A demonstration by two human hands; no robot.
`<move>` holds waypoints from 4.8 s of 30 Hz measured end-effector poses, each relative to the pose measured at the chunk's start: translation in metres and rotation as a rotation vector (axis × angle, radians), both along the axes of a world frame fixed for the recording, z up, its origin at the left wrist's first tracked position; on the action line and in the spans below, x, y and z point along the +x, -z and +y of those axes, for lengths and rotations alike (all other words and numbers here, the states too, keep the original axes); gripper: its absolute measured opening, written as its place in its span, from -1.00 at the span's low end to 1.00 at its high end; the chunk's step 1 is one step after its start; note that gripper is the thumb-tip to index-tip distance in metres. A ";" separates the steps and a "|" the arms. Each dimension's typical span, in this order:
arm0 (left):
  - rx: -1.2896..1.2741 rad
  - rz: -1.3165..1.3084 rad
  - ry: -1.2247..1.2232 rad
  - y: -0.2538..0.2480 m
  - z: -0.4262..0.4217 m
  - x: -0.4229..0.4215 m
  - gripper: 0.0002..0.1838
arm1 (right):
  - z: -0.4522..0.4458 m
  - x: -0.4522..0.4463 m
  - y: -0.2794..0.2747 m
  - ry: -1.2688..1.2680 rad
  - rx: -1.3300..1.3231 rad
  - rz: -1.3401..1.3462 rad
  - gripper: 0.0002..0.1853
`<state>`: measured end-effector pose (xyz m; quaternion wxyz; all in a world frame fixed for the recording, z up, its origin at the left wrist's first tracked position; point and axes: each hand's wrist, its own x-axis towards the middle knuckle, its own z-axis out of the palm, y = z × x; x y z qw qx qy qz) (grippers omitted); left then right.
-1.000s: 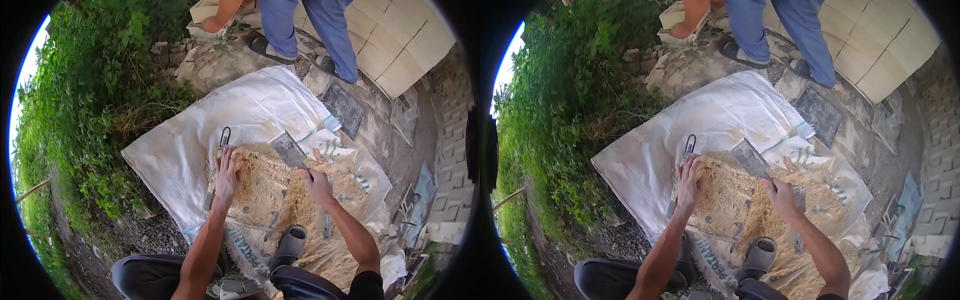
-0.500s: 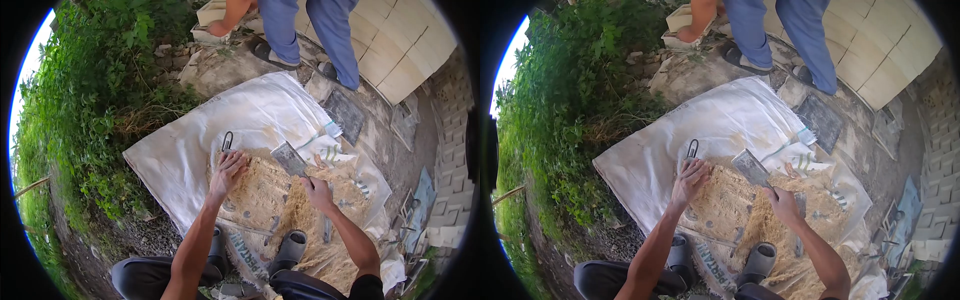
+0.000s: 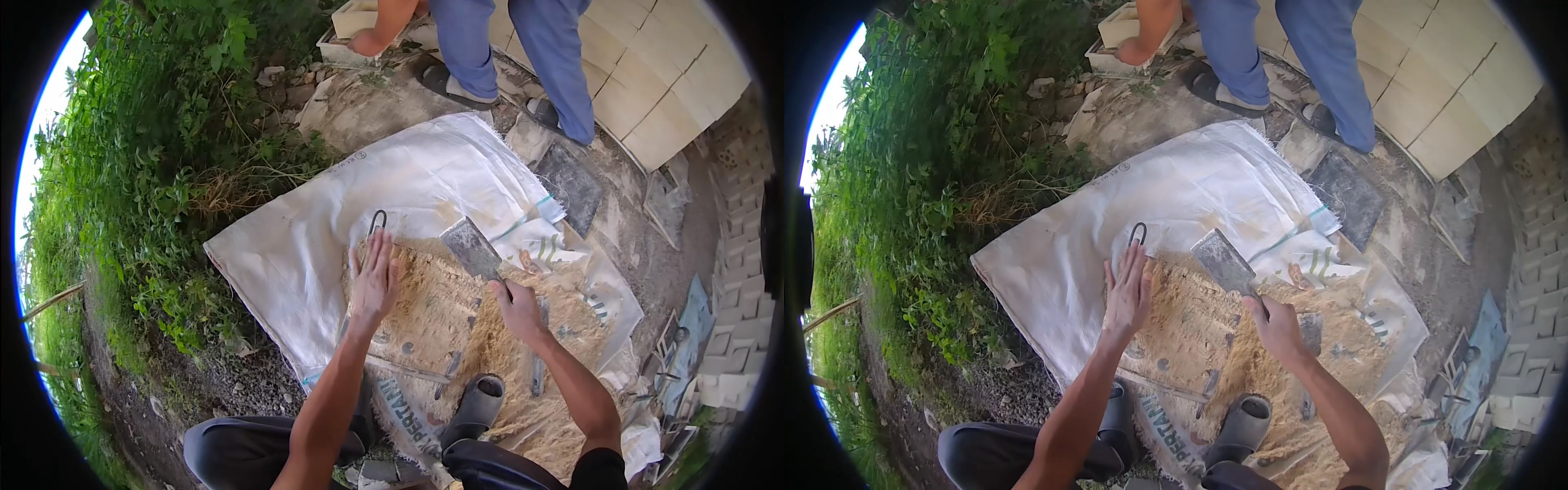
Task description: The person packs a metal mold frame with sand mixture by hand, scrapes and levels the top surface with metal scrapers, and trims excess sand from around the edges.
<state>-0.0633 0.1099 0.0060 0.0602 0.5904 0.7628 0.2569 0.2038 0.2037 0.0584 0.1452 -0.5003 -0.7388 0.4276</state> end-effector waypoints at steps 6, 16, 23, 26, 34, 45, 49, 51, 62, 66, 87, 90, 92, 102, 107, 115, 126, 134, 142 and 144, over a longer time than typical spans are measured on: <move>-0.199 0.096 -0.471 0.016 -0.063 0.029 -0.32 | 0.002 -0.040 -0.048 -0.199 0.344 0.009 -0.61; -0.187 0.079 -0.454 -0.009 -0.058 0.031 -0.29 | 0.003 -0.076 0.007 -0.489 0.480 -0.338 -0.54; -0.178 0.073 -0.455 -0.004 -0.061 0.030 -0.27 | 0.003 -0.079 0.003 -0.255 0.444 -0.030 -0.53; -0.169 0.053 -0.452 -0.006 -0.059 0.027 -0.26 | 0.007 -0.070 0.016 -0.503 0.466 -0.345 -0.54; -0.171 0.099 -0.447 -0.007 -0.060 0.030 -0.27 | 0.005 -0.074 0.008 -0.374 0.462 -0.021 -0.58; -0.142 0.143 -0.446 -0.003 -0.061 0.032 -0.27 | 0.004 -0.073 -0.018 -0.414 0.460 -0.190 -0.46; -0.136 0.138 -0.442 -0.006 -0.059 0.032 -0.27 | 0.001 -0.070 0.030 -0.383 0.469 -0.021 -0.45; -0.139 0.135 -0.450 -0.009 -0.058 0.033 -0.28 | 0.003 -0.072 0.033 -0.426 0.445 -0.214 -0.47; -0.131 0.131 -0.452 -0.003 -0.059 0.032 -0.27 | 0.000 -0.080 0.004 -0.359 0.598 -0.023 -0.48; -0.139 0.114 -0.453 -0.006 -0.058 0.031 -0.26 | 0.005 -0.075 0.019 -0.489 0.473 -0.378 -0.47; -0.099 0.136 -0.434 -0.001 -0.059 0.030 -0.29 | 0.010 -0.071 -0.003 -0.322 0.497 -0.060 -0.55; -0.152 0.144 -0.445 -0.003 -0.058 0.032 -0.29 | 0.007 -0.056 0.013 -0.390 0.491 -0.096 -0.53; -0.152 0.151 -0.443 -0.002 -0.059 0.031 -0.29 | 0.010 -0.055 0.008 -0.476 0.398 -0.372 -0.51; -0.111 0.146 -0.438 -0.004 -0.059 0.032 -0.28 | 0.003 -0.028 0.015 -0.321 0.533 -0.108 -0.44; -0.148 0.113 -0.443 -0.005 -0.059 0.031 -0.29 | 0.012 -0.036 -0.008 -0.444 0.371 -0.478 -0.47; -0.084 0.135 -0.439 0.005 -0.059 0.031 -0.29 | 0.004 -0.030 0.008 -0.261 0.448 -0.065 -0.43; -0.130 0.102 -0.459 -0.006 -0.057 0.034 -0.29 | 0.008 -0.026 -0.016 -0.312 0.489 -0.167 -0.47; -0.103 0.170 -0.437 -0.002 -0.057 0.033 -0.31 | 0.025 0.002 0.021 -0.487 0.457 -0.443 -0.48; -0.087 0.152 -0.432 -0.001 -0.057 0.034 -0.31 | 0.017 0.019 0.030 -0.409 0.448 -0.333 -0.47; -0.092 0.152 -0.441 -0.001 -0.056 0.035 -0.31 | 0.019 0.017 0.037 -0.440 0.431 -0.361 -0.46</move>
